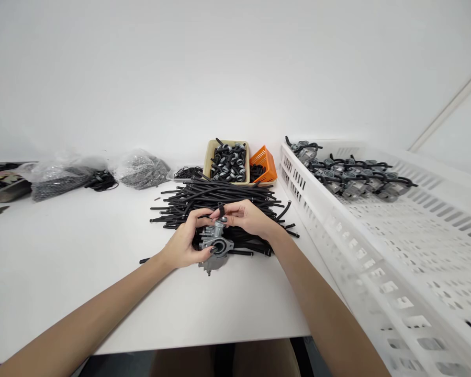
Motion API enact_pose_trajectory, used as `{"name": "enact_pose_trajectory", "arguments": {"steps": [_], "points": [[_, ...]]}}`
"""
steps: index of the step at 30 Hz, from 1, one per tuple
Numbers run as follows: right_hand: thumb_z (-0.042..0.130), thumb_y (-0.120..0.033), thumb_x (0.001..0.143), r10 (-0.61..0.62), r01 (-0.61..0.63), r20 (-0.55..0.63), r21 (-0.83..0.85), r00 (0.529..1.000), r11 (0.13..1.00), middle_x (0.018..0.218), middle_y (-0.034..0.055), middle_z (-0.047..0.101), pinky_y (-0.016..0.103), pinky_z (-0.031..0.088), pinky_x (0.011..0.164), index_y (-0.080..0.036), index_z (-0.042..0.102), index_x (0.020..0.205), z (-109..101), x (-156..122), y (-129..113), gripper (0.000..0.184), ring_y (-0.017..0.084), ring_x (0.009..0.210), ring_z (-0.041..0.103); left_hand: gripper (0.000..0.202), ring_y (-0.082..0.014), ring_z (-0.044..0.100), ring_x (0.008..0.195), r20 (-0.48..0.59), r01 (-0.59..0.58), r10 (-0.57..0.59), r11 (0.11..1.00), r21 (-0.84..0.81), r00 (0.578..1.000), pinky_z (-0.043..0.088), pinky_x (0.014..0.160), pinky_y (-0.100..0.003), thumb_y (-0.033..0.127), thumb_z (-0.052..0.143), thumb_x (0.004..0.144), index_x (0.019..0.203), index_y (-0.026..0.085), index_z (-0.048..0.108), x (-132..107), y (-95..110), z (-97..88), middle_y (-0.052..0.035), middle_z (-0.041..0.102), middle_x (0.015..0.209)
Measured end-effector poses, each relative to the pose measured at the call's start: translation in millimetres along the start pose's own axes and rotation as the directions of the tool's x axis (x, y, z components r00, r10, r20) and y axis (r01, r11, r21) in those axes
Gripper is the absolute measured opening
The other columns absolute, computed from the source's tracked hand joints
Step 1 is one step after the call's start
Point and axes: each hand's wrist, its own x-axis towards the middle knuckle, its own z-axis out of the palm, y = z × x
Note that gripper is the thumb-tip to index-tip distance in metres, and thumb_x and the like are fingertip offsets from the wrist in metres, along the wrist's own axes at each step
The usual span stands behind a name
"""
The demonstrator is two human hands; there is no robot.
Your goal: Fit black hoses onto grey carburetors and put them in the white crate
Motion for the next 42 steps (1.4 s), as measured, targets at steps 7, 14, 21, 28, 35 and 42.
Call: {"name": "enact_pose_trajectory", "arguments": {"steps": [7,14,21,28,35,42], "points": [[0.08,-0.046,0.077,-0.015,0.015,0.001,-0.011,1.0,1.0,0.093,0.0064,0.072,0.028,0.049,0.076,-0.016,0.077,0.097,0.6,-0.6,-2.4,0.036,0.016,0.081,0.061,0.069,-0.0263,0.069,0.103,0.001,0.011,-0.011,1.0,0.005,1.0,0.051,0.089,-0.039,0.035,0.068,0.075,0.132,0.024,0.031,-0.1,1.1,0.1,-0.0073,0.071,0.11],[0.081,-0.047,0.076,0.014,-0.014,0.001,-0.026,1.0,1.0,0.082,0.0042,0.068,0.027,0.049,0.072,-0.014,0.075,0.093,0.5,0.2,-5.2,0.037,0.015,0.076,0.06,0.072,-0.0253,0.068,0.105,-0.002,-0.009,0.009,1.0,0.014,1.0,0.051,0.088,-0.037,0.035,0.069,0.075,0.134,0.025,0.03,-0.5,-0.6,0.3,-0.0076,0.071,0.114],[0.085,-0.046,0.07,0.05,-0.05,-0.009,-0.026,0.999,0.998,0.078,0.0016,0.065,0.025,0.044,0.067,-0.014,0.075,0.09,0.2,-0.5,-5.0,0.039,0.013,0.07,0.056,0.071,-0.0252,0.069,0.103,-0.006,0.001,-0.001,1.0,0.015,1.0,0.051,0.087,-0.037,0.036,0.069,0.074,0.133,0.025,0.031,-0.1,0.0,0.0,-0.0074,0.071,0.113],[0.086,-0.044,0.068,0.047,-0.048,-0.034,-0.037,0.998,0.998,0.074,0.0005,0.064,0.024,0.042,0.063,-0.014,0.076,0.087,1.7,0.5,-4.7,0.038,0.012,0.066,0.054,0.072,-0.0248,0.069,0.101,0.001,0.005,-0.005,1.0,0.018,1.0,0.051,0.086,-0.037,0.037,0.069,0.074,0.134,0.026,0.03,0.0,0.0,-0.2,-0.0069,0.072,0.113],[0.084,-0.044,0.071,0.066,-0.066,0.022,-0.019,0.998,0.998,0.09,0.0064,0.073,0.03,0.052,0.08,-0.015,0.077,0.1,-2.5,-2.1,-3.6,0.042,0.019,0.086,0.066,0.072,-0.0259,0.067,0.106,-0.008,-0.023,0.023,0.999,0.023,1.0,0.051,0.09,-0.038,0.035,0.069,0.074,0.134,0.024,0.031,-0.9,-0.6,-0.6,-0.0087,0.07,0.115],[0.083,-0.043,0.073,0.039,-0.039,0.044,-0.016,0.998,0.999,0.096,0.0089,0.076,0.036,0.055,0.086,-0.016,0.076,0.105,-2.5,-1.7,-2.8,0.042,0.022,0.089,0.069,0.072,-0.0268,0.066,0.112,-0.001,-0.018,0.018,1.0,0.01,1.0,0.052,0.092,-0.039,0.036,0.069,0.075,0.135,0.025,0.03,-0.7,0.5,-0.9,-0.0093,0.069,0.119]]}}
